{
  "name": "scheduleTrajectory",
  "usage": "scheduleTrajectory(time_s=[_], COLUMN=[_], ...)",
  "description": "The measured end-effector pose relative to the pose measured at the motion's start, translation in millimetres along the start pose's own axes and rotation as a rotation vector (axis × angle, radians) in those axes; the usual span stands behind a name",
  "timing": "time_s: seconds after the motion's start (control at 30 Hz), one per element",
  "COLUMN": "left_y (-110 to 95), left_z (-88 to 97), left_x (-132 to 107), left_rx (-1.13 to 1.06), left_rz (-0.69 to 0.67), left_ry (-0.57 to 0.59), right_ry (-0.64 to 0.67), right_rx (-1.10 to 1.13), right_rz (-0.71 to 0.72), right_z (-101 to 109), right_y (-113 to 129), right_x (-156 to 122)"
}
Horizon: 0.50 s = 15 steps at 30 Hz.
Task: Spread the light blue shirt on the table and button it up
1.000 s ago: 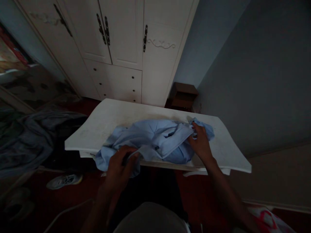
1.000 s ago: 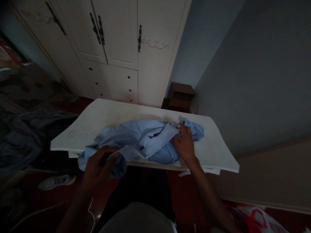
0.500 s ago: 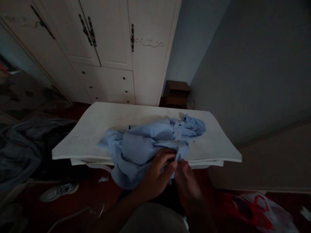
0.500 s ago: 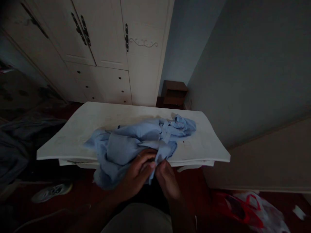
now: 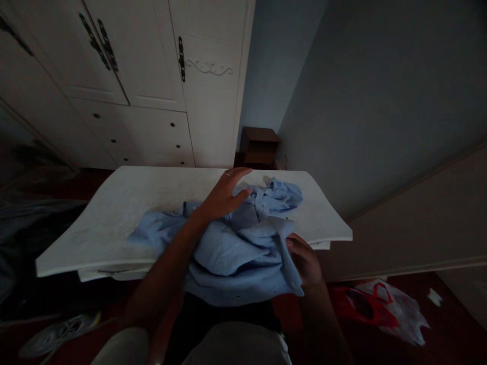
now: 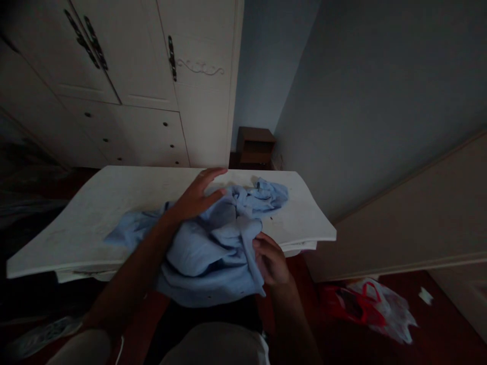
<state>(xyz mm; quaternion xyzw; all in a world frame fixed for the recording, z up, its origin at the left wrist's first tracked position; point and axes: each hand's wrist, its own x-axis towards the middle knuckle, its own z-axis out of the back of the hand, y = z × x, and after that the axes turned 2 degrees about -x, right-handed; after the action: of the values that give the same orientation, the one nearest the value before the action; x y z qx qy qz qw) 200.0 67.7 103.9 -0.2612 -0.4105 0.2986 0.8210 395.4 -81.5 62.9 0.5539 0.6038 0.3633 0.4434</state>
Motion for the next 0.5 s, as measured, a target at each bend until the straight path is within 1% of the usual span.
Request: scheduleTrajectory(time_s=[0.1,0.13,0.2,0.23,0.27,0.3,0.33,0.37,0.4,0.43,0.5], left_y=[36,45,57,61,64,65,66,67,67,67,63], left_z=[-29.8,-40.2,-57.0,-61.8,-63.6,-62.0,-56.9,-48.7,-37.5,-24.1,6.7], left_x=[33,41,50,53,55,56,56,56,55,54,51], left_rx=[0.083,0.104,0.117,0.133,0.156,0.186,0.223,0.259,0.283,0.294,0.269], left_rz=[0.009,-0.009,-0.027,-0.028,-0.023,-0.018,-0.013,-0.005,0.009,0.036,0.093], left_ry=[0.421,0.532,0.706,0.757,0.78,0.778,0.743,0.667,0.561,0.413,0.042], right_ry=[-0.005,-0.011,-0.052,-0.091,-0.143,-0.2,-0.252,-0.294,-0.326,-0.347,-0.335], right_rx=[-0.081,-0.114,-0.176,-0.207,-0.234,-0.26,-0.288,-0.318,-0.349,-0.381,-0.428], right_rz=[0.024,0.043,0.093,0.115,0.129,0.127,0.108,0.082,0.056,0.041,0.06], right_z=[3,6,13,19,25,33,41,51,61,72,93], right_y=[5,7,12,15,19,24,29,35,42,49,63], right_x=[2,3,4,4,4,5,5,6,8,11,22])
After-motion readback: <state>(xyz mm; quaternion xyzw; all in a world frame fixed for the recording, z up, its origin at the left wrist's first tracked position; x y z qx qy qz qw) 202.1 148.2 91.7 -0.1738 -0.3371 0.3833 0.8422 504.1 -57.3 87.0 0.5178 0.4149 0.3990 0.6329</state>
